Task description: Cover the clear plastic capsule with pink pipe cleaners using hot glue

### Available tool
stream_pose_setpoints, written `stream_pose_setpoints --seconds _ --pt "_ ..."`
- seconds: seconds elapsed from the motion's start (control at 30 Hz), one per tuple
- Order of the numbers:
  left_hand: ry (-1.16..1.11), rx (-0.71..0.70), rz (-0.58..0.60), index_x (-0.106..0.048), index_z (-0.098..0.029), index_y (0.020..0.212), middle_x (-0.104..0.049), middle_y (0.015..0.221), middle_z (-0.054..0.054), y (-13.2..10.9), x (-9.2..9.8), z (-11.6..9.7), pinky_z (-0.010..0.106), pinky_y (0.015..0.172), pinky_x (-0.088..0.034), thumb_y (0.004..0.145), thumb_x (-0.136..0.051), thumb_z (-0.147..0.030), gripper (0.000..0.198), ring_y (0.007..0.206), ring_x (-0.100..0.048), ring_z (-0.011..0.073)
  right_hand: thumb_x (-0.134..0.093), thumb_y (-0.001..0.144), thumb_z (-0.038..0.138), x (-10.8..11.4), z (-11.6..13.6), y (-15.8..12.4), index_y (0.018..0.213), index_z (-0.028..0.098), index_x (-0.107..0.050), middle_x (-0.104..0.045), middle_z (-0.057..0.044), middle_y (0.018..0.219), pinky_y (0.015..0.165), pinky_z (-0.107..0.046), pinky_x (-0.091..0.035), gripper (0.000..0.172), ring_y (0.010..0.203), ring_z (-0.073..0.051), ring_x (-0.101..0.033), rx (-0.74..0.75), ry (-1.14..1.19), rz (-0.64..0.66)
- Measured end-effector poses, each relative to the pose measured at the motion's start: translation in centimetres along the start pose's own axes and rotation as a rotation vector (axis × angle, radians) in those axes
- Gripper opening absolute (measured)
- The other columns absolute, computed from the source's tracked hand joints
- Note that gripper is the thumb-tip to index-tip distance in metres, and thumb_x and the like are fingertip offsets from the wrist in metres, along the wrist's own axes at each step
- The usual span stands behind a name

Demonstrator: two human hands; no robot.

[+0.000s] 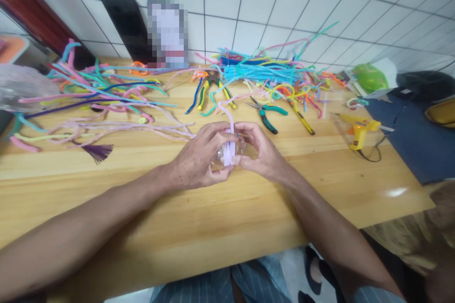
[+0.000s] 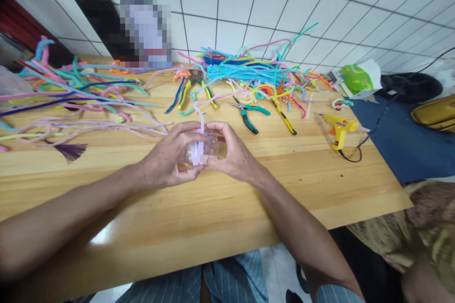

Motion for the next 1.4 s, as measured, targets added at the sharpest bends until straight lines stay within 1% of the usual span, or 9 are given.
stream_pose_setpoints --seconds 0.13,0.3,0.47,0.6,0.77,0.9,1.1,1.27,1.4 --pt "0.003 0.005 -0.014 -0.053 -0.026 0.143 -0.059 0.149 0.017 -0.03 0.00 0.06 0.057 0.114 -0.056 0.087 -0.078 -0.023 0.062 0.143 -0.059 0.0357 -0.090 0.082 0.037 -0.10 0.12 0.02 0.138 0.030 -0.054 -0.062 -0.012 0.151 0.125 -0.055 -0.046 0.067 0.143 -0.032 -0.061 0.013 0.018 -0.002" --pt "0.038 -0.015 0.001 -0.051 -0.024 0.143 -0.059 0.148 0.020 -0.06 -0.04 0.05 0.060 0.113 -0.055 0.088 -0.081 -0.034 0.064 0.142 -0.059 0.0378 -0.089 0.082 0.040 -0.15 0.08 0.09 0.138 0.029 -0.053 -0.063 -0.012 0.151 0.124 -0.055 -0.047 0.067 0.142 -0.031 -0.062 -0.001 0.018 -0.008" --pt "0.029 0.011 -0.020 -0.051 -0.027 0.143 -0.065 0.141 0.014 0.06 0.14 -0.12 0.059 0.115 -0.054 0.091 -0.073 -0.026 0.056 0.144 -0.058 0.0346 -0.087 0.082 0.038 -0.20 0.17 0.23 0.134 0.029 -0.056 -0.066 -0.011 0.147 0.123 -0.056 -0.049 0.061 0.141 -0.032 -0.062 0.006 -0.005 -0.038" --pt "0.020 0.026 -0.026 -0.052 -0.027 0.141 -0.067 0.137 0.013 -0.05 0.12 -0.08 0.057 0.115 -0.055 0.091 -0.072 -0.025 0.054 0.144 -0.059 0.0342 -0.086 0.082 0.038 -0.23 0.23 0.21 0.135 0.028 -0.055 -0.065 -0.011 0.147 0.123 -0.056 -0.049 0.062 0.140 -0.032 -0.063 0.002 -0.003 -0.041" --pt "0.019 0.021 -0.042 -0.052 -0.029 0.141 -0.066 0.139 0.013 -0.24 0.02 0.11 0.056 0.114 -0.055 0.089 -0.075 -0.026 0.057 0.142 -0.060 0.0341 -0.087 0.083 0.041 -0.14 0.33 -0.02 0.138 0.029 -0.054 -0.063 -0.011 0.152 0.123 -0.057 -0.048 0.065 0.142 -0.032 -0.062 -0.016 -0.013 -0.014" --pt "0.005 0.015 -0.026 -0.053 -0.028 0.142 -0.062 0.146 0.015 -0.11 0.13 -0.11 0.056 0.115 -0.055 0.089 -0.075 -0.025 0.058 0.142 -0.060 0.0338 -0.089 0.082 0.043 -0.11 0.21 -0.08 0.138 0.029 -0.053 -0.062 -0.012 0.152 0.122 -0.057 -0.049 0.068 0.141 -0.033 -0.062 -0.027 -0.010 -0.006" --pt "-0.089 0.017 0.016 -0.052 -0.026 0.145 -0.060 0.149 0.016 0.06 0.54 -0.42 0.057 0.118 -0.052 0.095 -0.066 -0.025 0.052 0.145 -0.057 0.0344 -0.088 0.083 0.043 -0.15 0.15 -0.10 0.138 0.029 -0.052 -0.063 -0.013 0.150 0.120 -0.057 -0.050 0.068 0.141 -0.033 -0.062 0.011 -0.043 -0.028" --pt "-0.050 0.028 0.016 -0.048 -0.029 0.152 -0.059 0.153 0.015 -0.09 0.27 0.05 0.059 0.117 -0.054 0.091 -0.073 -0.026 0.065 0.145 -0.058 0.0354 -0.089 0.081 0.041 -0.16 0.08 -0.16 0.139 0.029 -0.053 -0.063 -0.013 0.149 0.117 -0.056 -0.053 0.069 0.137 -0.032 -0.064 0.014 -0.061 -0.045" --pt "-0.021 0.000 -0.019 -0.047 -0.026 0.151 -0.060 0.150 0.018 -0.21 0.21 -0.01 0.058 0.115 -0.056 0.092 -0.074 -0.027 0.065 0.144 -0.060 0.0351 -0.088 0.080 0.037 -0.13 0.24 -0.13 0.138 0.029 -0.053 -0.064 -0.012 0.147 0.117 -0.055 -0.053 0.068 0.136 -0.032 -0.064 0.022 -0.065 -0.047"
Point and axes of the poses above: each hand's wrist, its own y-axis towards the middle knuckle, its own x-axis out of the back of the hand, z = x × y, the point moved 9 cm from there along y, towards the middle knuckle
